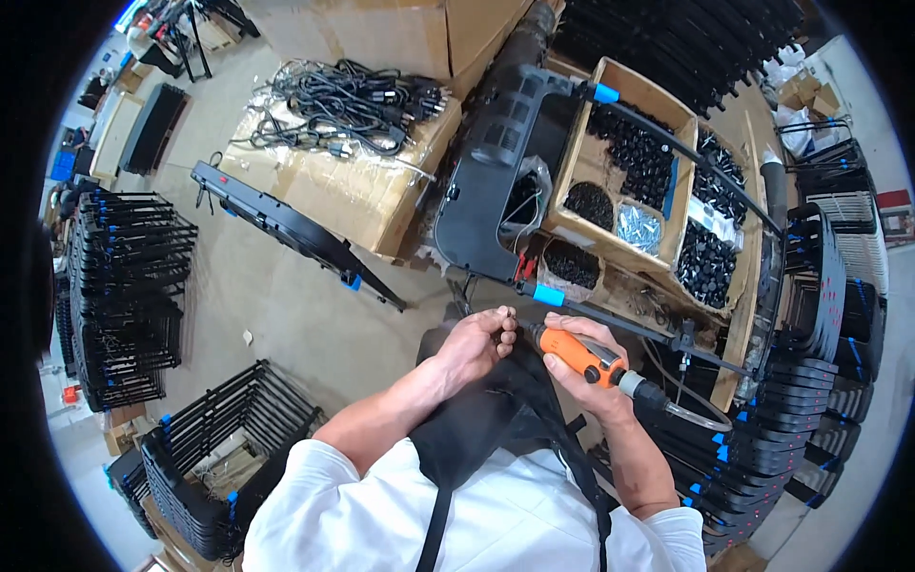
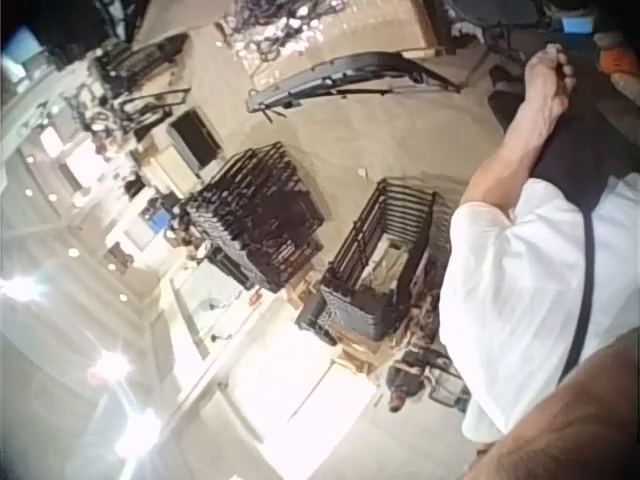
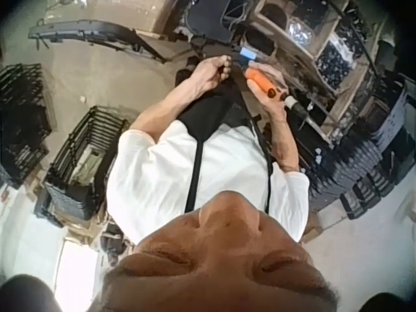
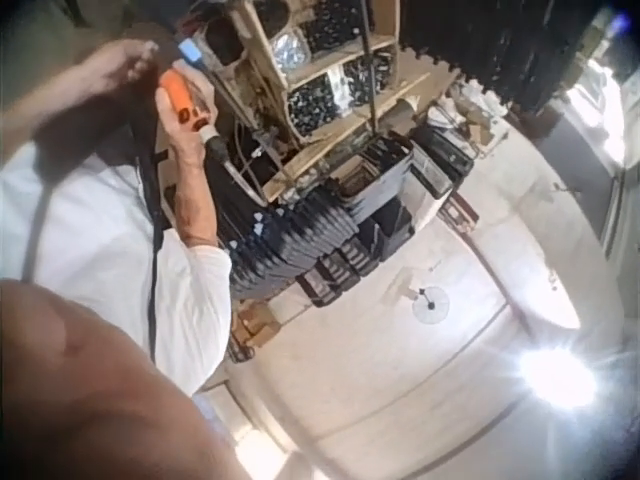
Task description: Assembling complex metal frames using various components, including cables, plastic housings, and screws with power and manual tools.
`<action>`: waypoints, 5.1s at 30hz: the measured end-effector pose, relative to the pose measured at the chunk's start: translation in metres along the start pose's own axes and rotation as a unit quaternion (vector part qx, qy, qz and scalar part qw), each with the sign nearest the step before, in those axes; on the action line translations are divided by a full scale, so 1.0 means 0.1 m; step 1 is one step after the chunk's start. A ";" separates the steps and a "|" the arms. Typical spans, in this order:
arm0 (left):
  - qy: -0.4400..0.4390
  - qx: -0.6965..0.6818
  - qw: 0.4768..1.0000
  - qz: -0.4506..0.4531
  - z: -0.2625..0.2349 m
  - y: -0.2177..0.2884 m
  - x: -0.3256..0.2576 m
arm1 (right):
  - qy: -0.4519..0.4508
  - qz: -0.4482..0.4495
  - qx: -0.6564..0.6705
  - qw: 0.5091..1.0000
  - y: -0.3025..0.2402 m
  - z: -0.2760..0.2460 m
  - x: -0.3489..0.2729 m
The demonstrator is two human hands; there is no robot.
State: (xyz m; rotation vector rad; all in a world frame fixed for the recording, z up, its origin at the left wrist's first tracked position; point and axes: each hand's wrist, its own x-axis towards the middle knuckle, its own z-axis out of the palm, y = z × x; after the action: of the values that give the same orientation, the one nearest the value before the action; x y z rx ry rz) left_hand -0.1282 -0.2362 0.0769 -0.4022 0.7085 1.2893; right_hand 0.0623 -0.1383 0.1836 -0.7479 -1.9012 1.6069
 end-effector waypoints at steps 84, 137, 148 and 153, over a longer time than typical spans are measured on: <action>0.004 -0.063 0.998 0.029 -0.33 0.50 0.03 | -0.048 0.036 -0.134 0.989 -0.07 0.85 1.00; -0.044 -0.210 0.977 0.024 -0.08 1.33 0.27 | -0.105 0.005 -0.070 0.992 -0.25 0.89 1.81; -0.021 -0.074 0.996 0.037 -0.04 1.34 0.18 | -0.078 0.024 -0.122 0.989 -0.06 1.07 2.06; -0.055 -0.021 0.998 0.028 -0.21 1.28 0.01 | -0.093 0.054 -0.155 0.982 -0.05 1.26 2.17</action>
State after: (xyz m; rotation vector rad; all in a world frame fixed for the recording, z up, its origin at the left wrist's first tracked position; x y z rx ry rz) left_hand -0.2567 -0.2166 0.0753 -0.3447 0.6032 1.3705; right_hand -0.1795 -0.0717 0.1802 -0.8647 -2.3177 1.5048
